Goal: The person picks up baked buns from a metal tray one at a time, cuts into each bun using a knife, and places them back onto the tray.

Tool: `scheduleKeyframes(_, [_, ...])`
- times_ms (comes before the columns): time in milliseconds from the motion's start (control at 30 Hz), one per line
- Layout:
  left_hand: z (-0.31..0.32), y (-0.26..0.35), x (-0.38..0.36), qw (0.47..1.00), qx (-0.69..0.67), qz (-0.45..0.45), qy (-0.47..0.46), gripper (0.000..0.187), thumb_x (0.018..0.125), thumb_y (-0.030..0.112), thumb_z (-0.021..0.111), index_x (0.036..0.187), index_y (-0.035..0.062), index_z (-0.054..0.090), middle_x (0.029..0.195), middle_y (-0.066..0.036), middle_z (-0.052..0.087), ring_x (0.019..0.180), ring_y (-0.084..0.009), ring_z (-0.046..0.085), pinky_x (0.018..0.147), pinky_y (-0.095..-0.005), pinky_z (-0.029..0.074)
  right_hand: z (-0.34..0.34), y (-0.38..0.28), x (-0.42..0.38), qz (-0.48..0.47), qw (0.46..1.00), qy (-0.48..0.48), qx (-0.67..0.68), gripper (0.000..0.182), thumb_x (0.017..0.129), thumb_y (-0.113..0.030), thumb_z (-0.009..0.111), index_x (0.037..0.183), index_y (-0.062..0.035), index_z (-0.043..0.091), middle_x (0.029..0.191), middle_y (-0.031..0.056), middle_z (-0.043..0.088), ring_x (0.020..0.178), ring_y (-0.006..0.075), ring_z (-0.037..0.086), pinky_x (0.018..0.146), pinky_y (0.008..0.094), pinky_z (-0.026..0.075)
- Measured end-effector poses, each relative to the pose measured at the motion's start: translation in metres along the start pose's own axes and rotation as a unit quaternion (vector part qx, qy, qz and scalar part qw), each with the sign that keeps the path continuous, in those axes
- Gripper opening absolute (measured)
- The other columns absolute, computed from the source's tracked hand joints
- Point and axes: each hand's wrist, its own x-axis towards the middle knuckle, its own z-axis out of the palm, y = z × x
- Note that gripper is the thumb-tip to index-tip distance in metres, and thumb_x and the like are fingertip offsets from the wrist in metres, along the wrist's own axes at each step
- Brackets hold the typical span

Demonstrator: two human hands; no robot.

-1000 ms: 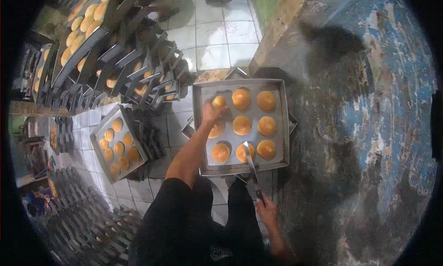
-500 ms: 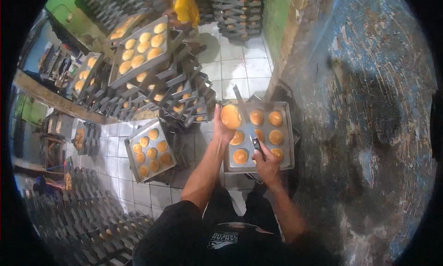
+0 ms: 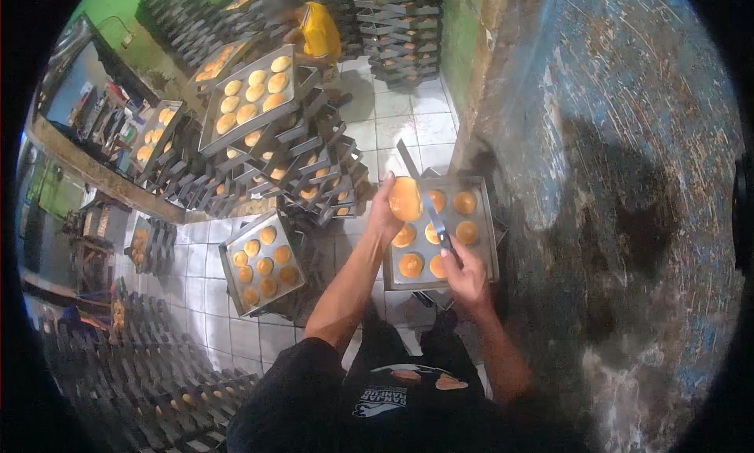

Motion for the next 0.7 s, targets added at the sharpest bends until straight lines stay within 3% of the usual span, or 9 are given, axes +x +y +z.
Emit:
scheduleKeyframes(33, [0.004, -0.001, -0.005, 1.000, 0.001, -0.004, -0.001, 0.051, 0.091, 0.062, 0.064, 0.103, 0.0130, 0.067, 0.094, -0.004, 0.071, 0.087, -0.0204, 0.068, 0.079, -0.0389, 0.055, -0.004, -0.005, 0.006, 0.003, 1.000, 0.003, 0.000, 0.042, 0.101, -0.018, 0.058, 0.139, 0.0020, 0.057, 0.095, 0.0046, 0.070, 0.086, 0.0098, 0.063, 0.079, 0.0276, 0.051])
scheduleKeyframes(100, [0.007, -0.003, -0.009, 0.999, 0.011, 0.007, -0.036, 0.049, 0.093, 0.061, 0.063, 0.103, 0.0127, 0.067, 0.094, -0.004, 0.071, 0.087, -0.0207, 0.068, 0.080, -0.0393, 0.055, -0.011, -0.028, 0.016, 0.097, 0.993, -0.024, -0.064, 0.040, 0.101, -0.017, 0.059, 0.137, 0.0006, 0.059, 0.094, 0.0049, 0.070, 0.086, 0.0096, 0.063, 0.079, 0.0272, 0.051])
scheduleKeyframes(333, [-0.008, -0.008, 0.001, 0.999, 0.014, -0.032, -0.015, 0.046, 0.096, 0.053, 0.062, 0.106, 0.0090, 0.066, 0.096, -0.006, 0.071, 0.085, -0.0214, 0.068, 0.079, -0.0394, 0.056, -0.011, 0.007, -0.016, -0.006, 1.000, -0.005, -0.009, 0.039, 0.102, -0.019, 0.059, 0.138, -0.0027, 0.060, 0.091, 0.0037, 0.070, 0.076, 0.0122, 0.065, 0.073, 0.0312, 0.053])
scheduleKeyframes(367, [-0.003, -0.016, -0.006, 0.999, 0.014, -0.039, -0.013, 0.046, 0.096, 0.053, 0.062, 0.106, 0.0090, 0.066, 0.096, -0.006, 0.071, 0.085, -0.0214, 0.068, 0.079, -0.0394, 0.056, -0.011, 0.000, -0.011, 0.001, 1.000, -0.003, -0.009, 0.039, 0.102, -0.019, 0.059, 0.138, -0.0027, 0.060, 0.091, 0.0037, 0.070, 0.076, 0.0122, 0.065, 0.073, 0.0312, 0.053])
scheduleKeyframes(433, [0.016, -0.019, -0.017, 0.997, 0.058, -0.049, -0.025, 0.043, 0.096, 0.050, 0.064, 0.107, 0.0086, 0.066, 0.096, -0.006, 0.071, 0.086, -0.0216, 0.068, 0.079, -0.0389, 0.056, -0.016, -0.022, 0.022, 0.094, 0.993, -0.040, -0.064, 0.043, 0.099, -0.023, 0.060, 0.137, -0.0022, 0.059, 0.080, 0.0146, 0.068, 0.074, 0.0215, 0.067, 0.072, 0.0372, 0.052])
scheduleKeyframes(567, [-0.017, -0.011, 0.017, 0.999, 0.013, -0.039, -0.013, 0.041, 0.097, 0.048, 0.065, 0.108, 0.0084, 0.065, 0.096, -0.006, 0.070, 0.088, -0.0215, 0.069, 0.080, -0.0387, 0.056, -0.020, 0.000, 0.000, 0.061, 0.997, -0.043, -0.022, 0.038, 0.098, -0.020, 0.060, 0.131, -0.0008, 0.061, 0.081, 0.0146, 0.069, 0.074, 0.0241, 0.067, 0.074, 0.0399, 0.053])
scheduleKeyframes(600, [-0.020, -0.004, 0.015, 0.999, 0.030, -0.038, -0.020, 0.040, 0.097, 0.046, 0.064, 0.108, 0.0081, 0.065, 0.096, -0.006, 0.070, 0.088, -0.0216, 0.069, 0.082, -0.0388, 0.057, -0.018, 0.007, -0.012, 0.062, 0.997, -0.045, -0.023, 0.038, 0.098, -0.020, 0.060, 0.131, -0.0008, 0.061, 0.081, 0.0146, 0.069, 0.074, 0.0241, 0.067, 0.074, 0.0399, 0.053])
scheduleKeyframes(667, [-0.019, -0.006, 0.015, 0.998, 0.042, -0.036, -0.007, 0.040, 0.097, 0.046, 0.065, 0.108, 0.0079, 0.065, 0.097, -0.007, 0.070, 0.089, -0.0217, 0.069, 0.083, -0.0387, 0.057, -0.016, 0.019, -0.032, 0.021, 0.995, -0.019, -0.100, 0.040, 0.101, -0.020, 0.059, 0.136, -0.0003, 0.059, 0.086, 0.0100, 0.070, 0.078, 0.0137, 0.066, 0.074, 0.0316, 0.053])
scheduleKeyframes(700, [-0.013, -0.008, 0.009, 0.998, 0.057, -0.037, 0.005, 0.039, 0.097, 0.045, 0.065, 0.109, 0.0078, 0.064, 0.098, -0.007, 0.070, 0.090, -0.0219, 0.069, 0.083, -0.0385, 0.056, -0.014, 0.014, -0.027, 0.027, 0.995, -0.019, -0.099, 0.040, 0.101, -0.020, 0.059, 0.136, -0.0003, 0.059, 0.086, 0.0100, 0.070, 0.078, 0.0137, 0.066, 0.074, 0.0316, 0.053])
